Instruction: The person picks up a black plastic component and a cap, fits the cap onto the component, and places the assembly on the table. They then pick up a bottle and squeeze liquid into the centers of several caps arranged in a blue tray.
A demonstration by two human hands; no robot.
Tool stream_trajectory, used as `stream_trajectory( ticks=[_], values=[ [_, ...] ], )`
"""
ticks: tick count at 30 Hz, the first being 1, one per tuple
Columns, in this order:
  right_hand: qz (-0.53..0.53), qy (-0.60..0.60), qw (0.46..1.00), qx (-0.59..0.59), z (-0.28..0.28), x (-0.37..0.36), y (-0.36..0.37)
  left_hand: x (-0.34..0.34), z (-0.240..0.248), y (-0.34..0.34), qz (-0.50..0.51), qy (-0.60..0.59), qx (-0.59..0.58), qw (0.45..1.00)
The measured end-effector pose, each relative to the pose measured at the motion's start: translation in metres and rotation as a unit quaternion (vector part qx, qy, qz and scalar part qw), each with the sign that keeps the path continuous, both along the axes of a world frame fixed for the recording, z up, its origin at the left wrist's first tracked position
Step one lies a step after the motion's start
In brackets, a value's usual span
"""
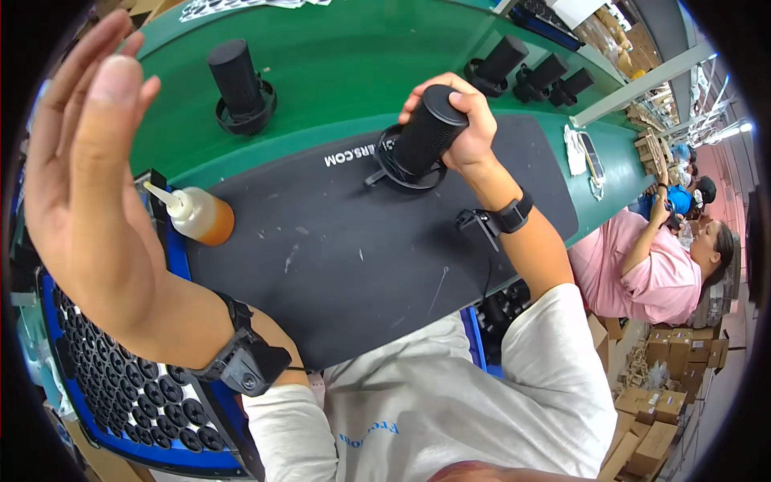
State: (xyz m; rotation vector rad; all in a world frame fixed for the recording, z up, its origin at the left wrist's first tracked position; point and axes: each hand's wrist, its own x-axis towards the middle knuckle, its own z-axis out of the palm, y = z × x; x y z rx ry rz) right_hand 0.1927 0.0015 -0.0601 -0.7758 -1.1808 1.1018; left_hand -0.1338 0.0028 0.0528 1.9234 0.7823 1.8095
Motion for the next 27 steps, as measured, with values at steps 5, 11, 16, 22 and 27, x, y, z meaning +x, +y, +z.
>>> stream_trajectory(
  ticks=[5, 11, 16, 22, 27],
  values=[
    [-0.142, -0.006, 0.986, 0.086, 0.02, 0.035, 0.045, 0.007, -0.002, -0.006, -0.014, 0.002, 0.012, 1.0],
    [-0.377, -0.104, 0.916, 0.087, -0.033, 0.134, 0.157, 0.011, 0.006, -0.008, -0.041, -0.04, 0.002, 0.998],
    [-0.471, -0.214, 0.849, 0.107, 0.006, 0.086, 0.138, -0.01, 0.007, -0.012, -0.01, -0.06, -0.035, 0.998],
    [-0.321, -0.412, 0.808, 0.273, 0.036, -0.089, 0.129, 0.007, 0.007, -0.012, -0.046, -0.11, -0.104, 0.987],
    [-0.118, -0.272, 0.931, 0.212, -0.028, -0.16, 0.135, 0.016, 0.004, -0.014, 0.006, -0.016, -0.102, 0.995]
  ],
)
